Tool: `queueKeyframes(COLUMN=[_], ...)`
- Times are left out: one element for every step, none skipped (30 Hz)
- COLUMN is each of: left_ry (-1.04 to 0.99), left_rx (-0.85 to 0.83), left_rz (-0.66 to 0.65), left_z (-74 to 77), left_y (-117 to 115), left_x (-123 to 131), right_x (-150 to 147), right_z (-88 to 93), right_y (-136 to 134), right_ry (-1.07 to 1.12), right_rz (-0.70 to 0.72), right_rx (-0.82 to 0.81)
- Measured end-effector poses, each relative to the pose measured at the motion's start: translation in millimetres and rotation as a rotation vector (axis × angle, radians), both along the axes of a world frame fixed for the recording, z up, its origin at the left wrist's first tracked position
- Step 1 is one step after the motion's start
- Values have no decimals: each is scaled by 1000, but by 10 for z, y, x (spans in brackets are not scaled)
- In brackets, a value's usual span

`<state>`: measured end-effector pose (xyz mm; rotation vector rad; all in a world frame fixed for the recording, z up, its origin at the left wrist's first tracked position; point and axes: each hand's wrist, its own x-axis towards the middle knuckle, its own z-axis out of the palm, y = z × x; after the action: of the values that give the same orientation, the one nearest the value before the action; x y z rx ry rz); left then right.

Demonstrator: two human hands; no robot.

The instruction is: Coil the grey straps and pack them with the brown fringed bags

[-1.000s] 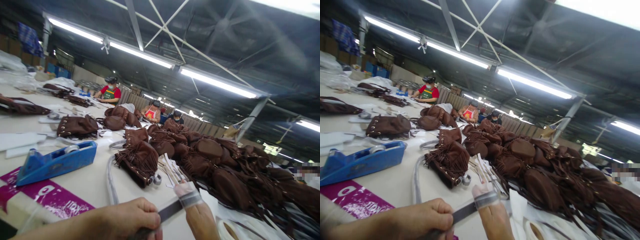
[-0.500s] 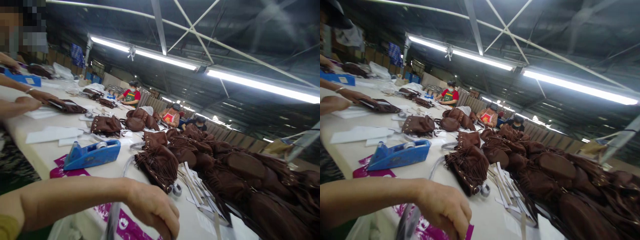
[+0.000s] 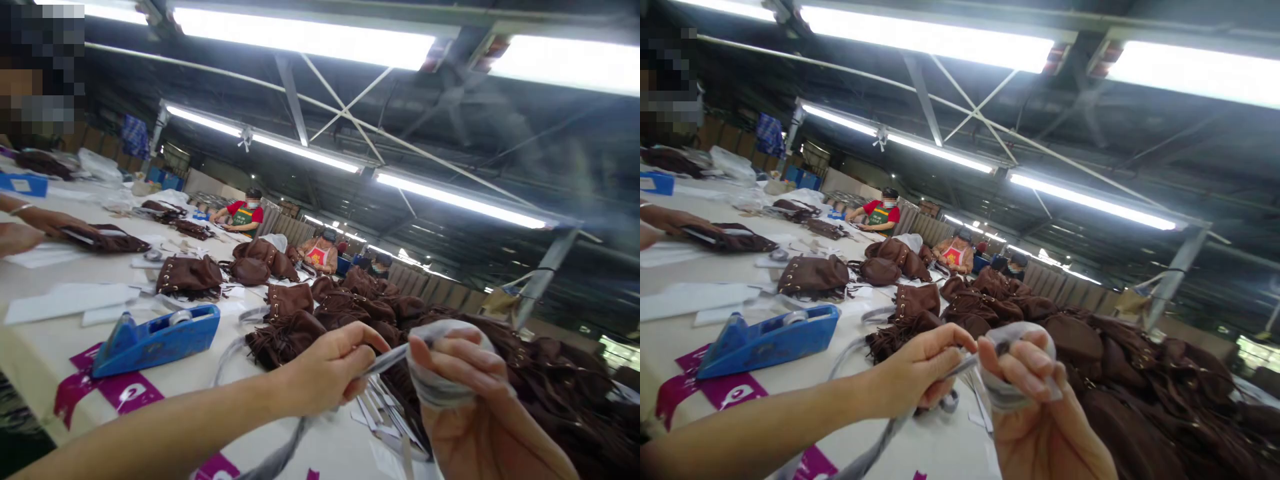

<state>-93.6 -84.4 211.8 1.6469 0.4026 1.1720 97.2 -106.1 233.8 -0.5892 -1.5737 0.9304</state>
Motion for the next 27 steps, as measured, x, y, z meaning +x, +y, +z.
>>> queueKeyframes(left_ry=[63,136,211,281,345,400,447,484,515,537,549,555,554,541,515,485,453,418,383,355,339,332,338,359,393,441,502], left_rx=[133,276,409,520,606,664,688,672,617,534,437,333,226,121,31,-45,-107,-152,-181,-203,-227,-252,-269,-276,-270,-252,-222], left_rz=[90,189,291,387,471,534,561,543,489,417,338,251,155,56,-52,-168,-279,-372,-441,-490,-524,-536,-527,-501,-464,-424,-387], left_z=[0,-10,-31,-60,-96,-136,-176,-213,-248,-277,-300,-317,-326,-329,-324,-314,-299,-283,-266,-252,-239,-229,-220,-211,-201,-186,-165], left_y=[16,40,71,105,139,167,186,193,189,175,155,132,110,91,76,66,60,60,65,78,98,129,171,223,286,356,431], left_x=[-23,-48,-74,-96,-114,-129,-143,-158,-175,-198,-227,-263,-306,-355,-410,-469,-529,-591,-653,-715,-778,-841,-905,-968,-1028,-1082,-1125], right_x=[-69,-136,-200,-257,-307,-349,-385,-414,-438,-456,-467,-470,-463,-448,-424,-394,-361,-329,-302,-284,-274,-272,-273,-273,-268,-254,-231], right_z=[47,84,110,124,128,124,115,103,91,82,76,71,64,53,32,-1,-46,-105,-174,-251,-333,-416,-494,-565,-625,-670,-698], right_y=[11,22,35,55,80,111,147,184,220,253,283,309,334,361,391,426,465,508,551,589,618,632,630,612,578,534,484], right_ry=[108,198,260,289,303,322,343,360,378,398,416,423,414,380,303,174,4,-183,-362,-513,-626,-713,-792,-878,-973,-1055,-1095], right_rz=[54,113,168,205,221,209,177,131,76,22,-25,-60,-90,-134,-196,-263,-323,-362,-372,-353,-316,-277,-246,-219,-181,-127,-60], right_rx=[-21,-43,-56,-56,-52,-34,-3,31,63,96,126,151,180,223,280,344,407,463,507,537,554,558,543,502,426,319,186])
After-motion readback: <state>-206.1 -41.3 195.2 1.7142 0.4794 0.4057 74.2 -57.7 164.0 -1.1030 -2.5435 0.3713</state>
